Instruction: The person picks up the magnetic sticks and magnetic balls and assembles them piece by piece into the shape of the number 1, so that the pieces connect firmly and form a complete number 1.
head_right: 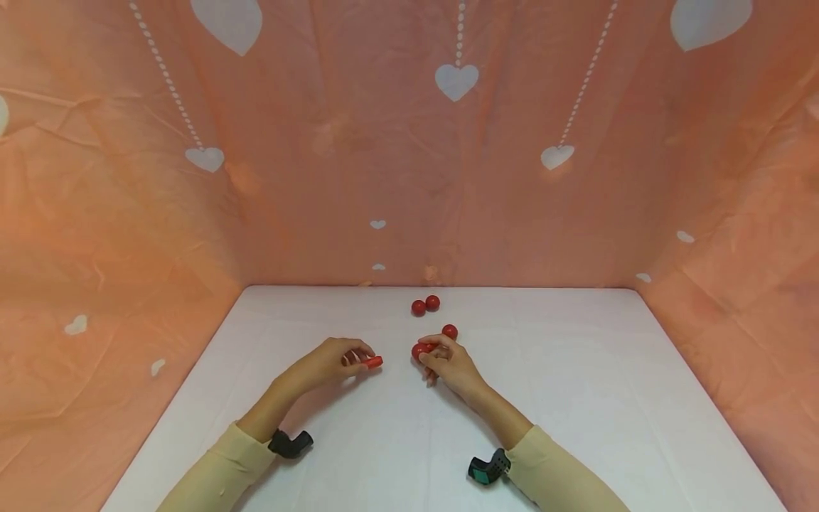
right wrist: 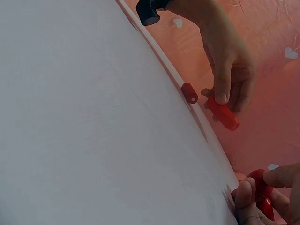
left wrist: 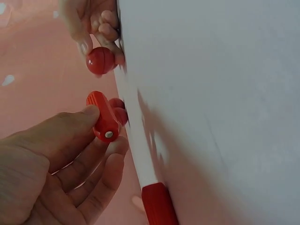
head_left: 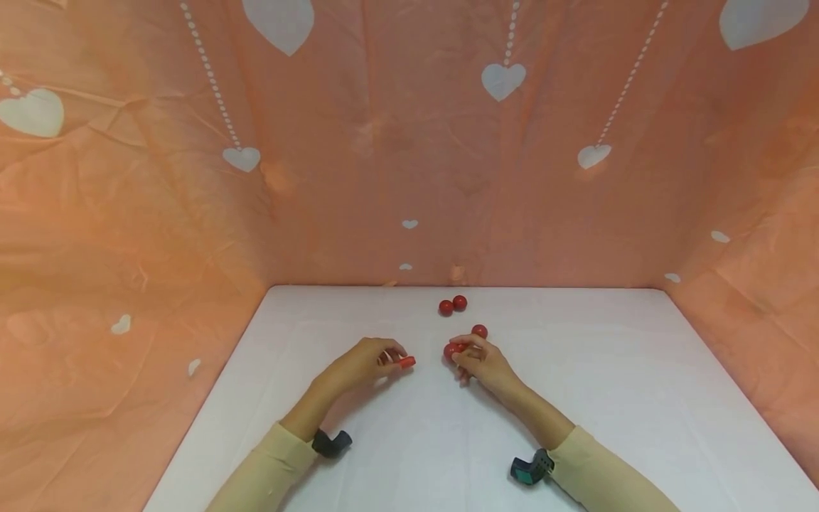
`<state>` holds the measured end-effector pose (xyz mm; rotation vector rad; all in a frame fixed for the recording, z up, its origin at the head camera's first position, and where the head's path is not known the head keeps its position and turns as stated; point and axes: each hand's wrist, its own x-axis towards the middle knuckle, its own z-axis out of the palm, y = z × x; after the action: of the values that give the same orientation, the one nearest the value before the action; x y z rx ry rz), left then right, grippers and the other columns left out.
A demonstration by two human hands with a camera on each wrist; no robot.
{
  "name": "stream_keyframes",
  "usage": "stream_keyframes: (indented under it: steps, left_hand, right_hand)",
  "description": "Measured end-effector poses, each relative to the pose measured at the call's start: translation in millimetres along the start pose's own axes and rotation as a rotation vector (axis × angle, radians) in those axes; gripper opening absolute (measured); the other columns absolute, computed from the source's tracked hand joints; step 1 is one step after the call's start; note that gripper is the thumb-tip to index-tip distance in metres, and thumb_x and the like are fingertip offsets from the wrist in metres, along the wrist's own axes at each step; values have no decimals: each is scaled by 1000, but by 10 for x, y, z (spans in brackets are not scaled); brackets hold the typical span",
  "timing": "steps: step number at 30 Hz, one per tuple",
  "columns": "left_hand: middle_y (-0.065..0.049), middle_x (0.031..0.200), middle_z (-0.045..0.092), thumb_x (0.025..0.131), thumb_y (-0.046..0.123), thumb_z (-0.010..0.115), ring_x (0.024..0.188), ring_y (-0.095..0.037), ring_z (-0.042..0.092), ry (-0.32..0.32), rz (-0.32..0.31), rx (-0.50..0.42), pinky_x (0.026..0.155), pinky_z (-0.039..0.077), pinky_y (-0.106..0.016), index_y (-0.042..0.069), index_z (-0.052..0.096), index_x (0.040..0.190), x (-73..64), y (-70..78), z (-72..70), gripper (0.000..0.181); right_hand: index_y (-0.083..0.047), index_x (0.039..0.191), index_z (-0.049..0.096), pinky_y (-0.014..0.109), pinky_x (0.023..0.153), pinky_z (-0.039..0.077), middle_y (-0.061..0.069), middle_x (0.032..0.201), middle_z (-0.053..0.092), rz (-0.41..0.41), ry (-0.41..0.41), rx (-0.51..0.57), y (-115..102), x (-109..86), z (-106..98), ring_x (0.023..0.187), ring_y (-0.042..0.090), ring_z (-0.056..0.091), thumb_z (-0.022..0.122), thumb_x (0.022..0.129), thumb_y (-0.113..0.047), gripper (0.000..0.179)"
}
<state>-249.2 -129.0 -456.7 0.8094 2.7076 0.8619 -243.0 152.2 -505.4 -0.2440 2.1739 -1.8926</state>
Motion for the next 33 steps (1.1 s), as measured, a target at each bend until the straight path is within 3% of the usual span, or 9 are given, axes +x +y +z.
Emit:
stream_keyframes:
  steps: [6, 13, 17, 23, 33]
  left_hand:
    - [7, 97, 67, 87, 17, 71, 82, -9, 58, -17, -5, -25, 73, 49, -24, 18, 69, 109, 43, 55, 34, 22]
    - [8, 92, 65, 88, 22, 71, 81, -9, 57, -19, 14, -42, 73, 50, -24, 21, 66, 106, 82, 102, 109, 19]
    - [10, 87, 63, 87, 27, 71, 79, -8, 58, -15, 9, -15, 72, 50, -23, 25, 65, 103, 109, 135, 153, 17]
    - [13, 84, 63, 86, 36, 70, 77, -6, 57, 5, -33, 49, 67, 48, -26, 31, 64, 102, 133, 230, 205, 18]
    - [13, 80, 61, 87, 40, 68, 75, -7, 56, 45, -40, 102, 65, 47, -25, 28, 64, 102, 210, 315, 291, 19]
  right_hand:
    - [-15, 125, 56, 31, 65, 55, 17, 84, 66, 13, 16, -9, 9, 11, 0, 66, 23, 64, 67, 90, -25, 37]
    - [-13, 129, 54, 32, 66, 56, 24, 90, 64, 6, 0, -6, -1, -4, 5, 69, 27, 64, 65, 92, -25, 41]
    - [-11, 130, 53, 32, 66, 56, 27, 92, 64, -5, 1, -4, 4, -9, 9, 70, 29, 64, 65, 92, -24, 42]
    - [-14, 126, 55, 31, 64, 56, 21, 87, 66, -9, 6, -5, 18, -3, 2, 67, 24, 64, 66, 91, -25, 39]
    - [-13, 125, 56, 32, 63, 56, 17, 83, 66, -30, 5, -11, 29, 9, 0, 64, 22, 64, 66, 91, -22, 36]
